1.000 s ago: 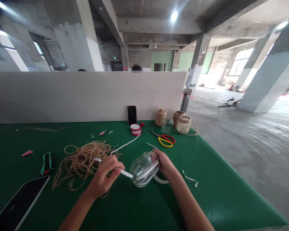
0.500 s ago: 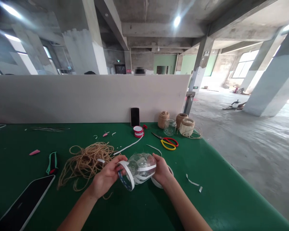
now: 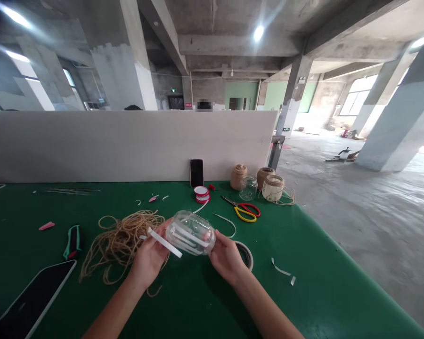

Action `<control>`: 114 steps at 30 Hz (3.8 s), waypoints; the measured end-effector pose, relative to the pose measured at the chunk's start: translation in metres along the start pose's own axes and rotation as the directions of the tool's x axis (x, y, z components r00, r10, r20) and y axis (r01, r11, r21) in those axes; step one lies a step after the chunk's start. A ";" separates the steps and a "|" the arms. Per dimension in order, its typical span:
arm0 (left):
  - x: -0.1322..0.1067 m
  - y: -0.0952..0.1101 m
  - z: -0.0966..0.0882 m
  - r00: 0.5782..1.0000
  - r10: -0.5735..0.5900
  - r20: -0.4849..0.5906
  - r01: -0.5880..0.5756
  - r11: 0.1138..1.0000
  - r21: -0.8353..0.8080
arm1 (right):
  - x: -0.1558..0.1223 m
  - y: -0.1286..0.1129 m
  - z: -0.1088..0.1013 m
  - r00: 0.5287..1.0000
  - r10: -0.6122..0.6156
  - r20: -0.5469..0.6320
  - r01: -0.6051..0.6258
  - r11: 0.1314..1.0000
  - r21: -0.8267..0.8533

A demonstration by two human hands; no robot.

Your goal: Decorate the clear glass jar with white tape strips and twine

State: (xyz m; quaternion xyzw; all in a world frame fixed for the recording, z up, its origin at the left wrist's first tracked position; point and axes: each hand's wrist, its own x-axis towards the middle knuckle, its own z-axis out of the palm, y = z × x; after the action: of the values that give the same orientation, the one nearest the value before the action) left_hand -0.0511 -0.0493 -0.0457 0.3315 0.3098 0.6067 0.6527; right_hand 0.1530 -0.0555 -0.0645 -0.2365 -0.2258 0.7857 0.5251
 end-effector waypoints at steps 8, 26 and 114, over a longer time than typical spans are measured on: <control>0.001 0.013 0.003 0.997 0.039 -0.072 -0.033 0.997 0.076 | -0.013 0.011 0.003 0.980 0.180 0.086 -0.151 0.951 -0.268; 0.016 -0.004 0.001 0.994 0.099 -0.035 -0.089 0.972 0.216 | -0.042 0.013 0.007 0.990 0.106 0.089 0.080 0.086 -0.993; -0.112 -0.027 0.058 0.699 0.305 0.647 -0.473 -0.481 0.738 | 0.003 -0.078 0.059 0.911 0.108 0.398 0.412 -0.186 -0.892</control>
State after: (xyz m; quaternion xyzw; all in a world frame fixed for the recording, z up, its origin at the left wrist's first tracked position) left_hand 0.0032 -0.1656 -0.0330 0.8226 0.4612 0.3012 -0.1409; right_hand 0.1719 -0.0319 0.0283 -0.3823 -0.8549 0.2871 0.2016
